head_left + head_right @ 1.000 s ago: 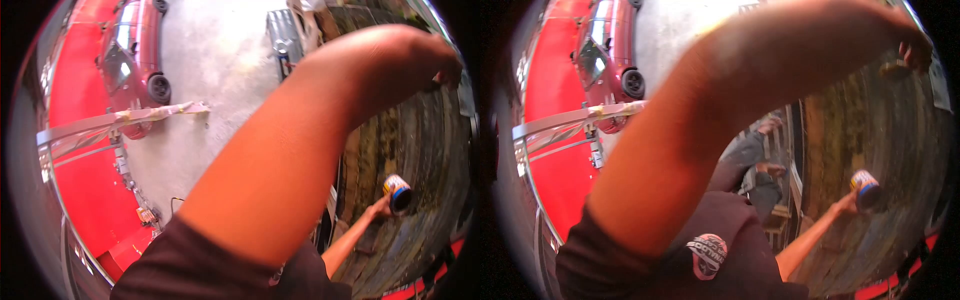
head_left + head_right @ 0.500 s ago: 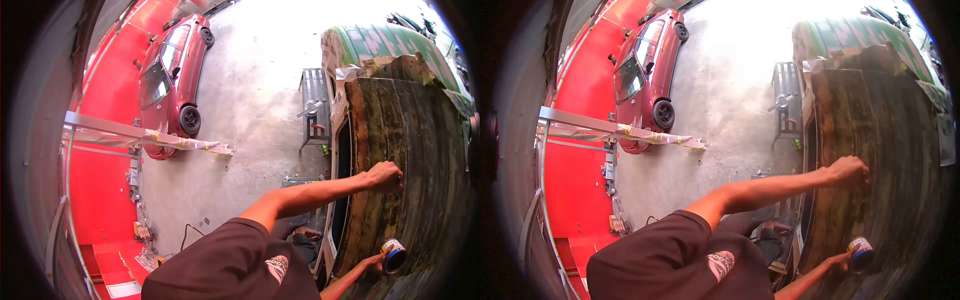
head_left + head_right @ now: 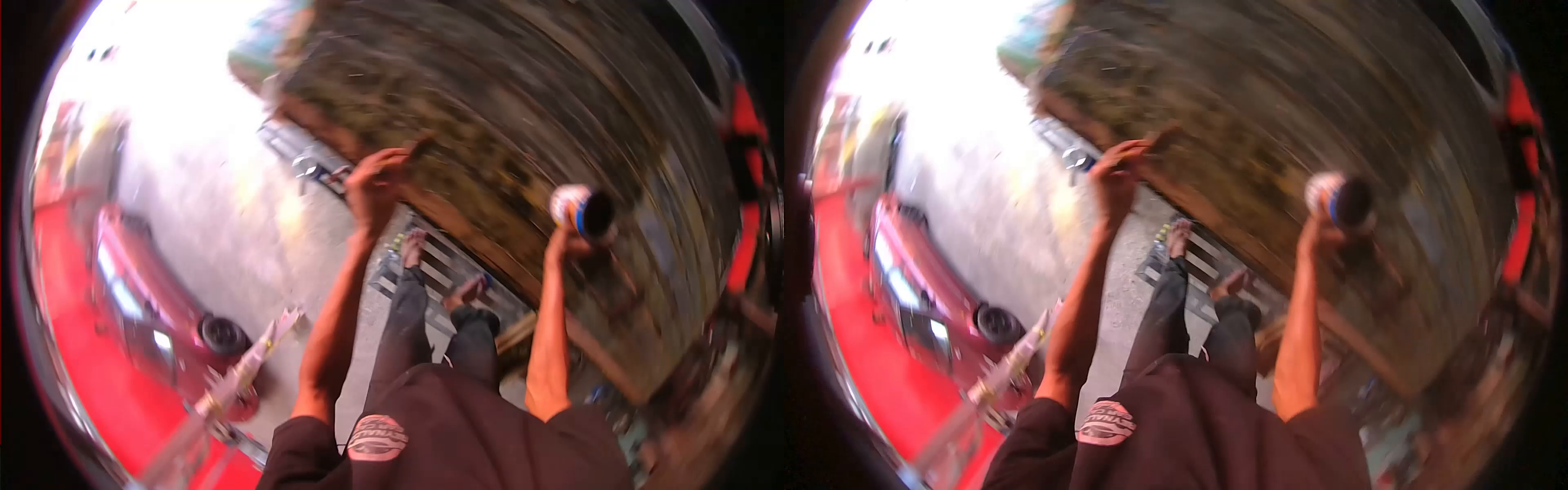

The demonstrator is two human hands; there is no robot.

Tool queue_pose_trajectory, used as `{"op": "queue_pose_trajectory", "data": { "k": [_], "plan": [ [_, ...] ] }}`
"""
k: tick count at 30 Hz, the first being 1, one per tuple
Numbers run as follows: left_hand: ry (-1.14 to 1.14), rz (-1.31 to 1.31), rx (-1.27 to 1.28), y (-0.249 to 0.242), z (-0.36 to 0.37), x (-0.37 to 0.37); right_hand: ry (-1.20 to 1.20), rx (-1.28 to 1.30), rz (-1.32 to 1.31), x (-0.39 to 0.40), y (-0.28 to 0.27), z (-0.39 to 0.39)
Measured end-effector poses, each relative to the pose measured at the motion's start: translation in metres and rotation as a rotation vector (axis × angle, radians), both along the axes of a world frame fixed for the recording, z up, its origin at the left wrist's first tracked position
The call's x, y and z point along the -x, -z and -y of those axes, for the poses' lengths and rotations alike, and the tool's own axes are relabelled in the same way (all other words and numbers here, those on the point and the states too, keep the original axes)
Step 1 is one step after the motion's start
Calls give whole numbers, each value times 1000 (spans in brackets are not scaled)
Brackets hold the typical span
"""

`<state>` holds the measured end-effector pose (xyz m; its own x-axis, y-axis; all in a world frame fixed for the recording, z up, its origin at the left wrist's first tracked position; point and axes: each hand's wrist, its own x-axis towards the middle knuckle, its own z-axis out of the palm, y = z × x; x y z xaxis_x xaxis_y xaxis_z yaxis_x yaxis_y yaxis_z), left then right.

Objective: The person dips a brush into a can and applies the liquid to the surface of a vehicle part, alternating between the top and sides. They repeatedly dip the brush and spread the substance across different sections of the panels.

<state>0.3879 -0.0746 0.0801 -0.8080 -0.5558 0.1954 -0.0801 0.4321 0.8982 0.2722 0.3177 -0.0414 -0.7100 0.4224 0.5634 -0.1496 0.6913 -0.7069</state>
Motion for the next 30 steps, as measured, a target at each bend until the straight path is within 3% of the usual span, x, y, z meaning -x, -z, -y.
{"op": "queue_pose_trajectory", "data": {
  "k": [3,5,11,13,14,16,17,19,24,26,30],
  "plan": [
    [-140,102,-170,9,-11,2,12,15,79,-15,-22,-6],
    [-192,116,28,16,-16,13,6,114,100,-26,-48,2],
    [-158,54,294,31,-79,34,-91,436,290,-109,-87,-43],
    [-55,21,335,39,-107,32,18,302,332,-146,-91,-59],
    [-23,26,327,38,-124,29,9,1076,257,-163,-118,-71],
    [23,25,307,38,-161,19,7,1369,321,-195,-143,-85],
    [57,24,296,37,-181,15,26,884,482,-212,-139,-82],
    [123,45,254,34,-220,9,80,585,621,-240,-137,-89],
    [321,3,151,35,-322,2,170,1543,485,-284,-139,-119],
    [404,-12,102,38,-360,1,172,1574,474,-296,-131,-124],
    [509,6,16,44,-414,8,127,892,561,-307,-110,-136]
  ]
}}
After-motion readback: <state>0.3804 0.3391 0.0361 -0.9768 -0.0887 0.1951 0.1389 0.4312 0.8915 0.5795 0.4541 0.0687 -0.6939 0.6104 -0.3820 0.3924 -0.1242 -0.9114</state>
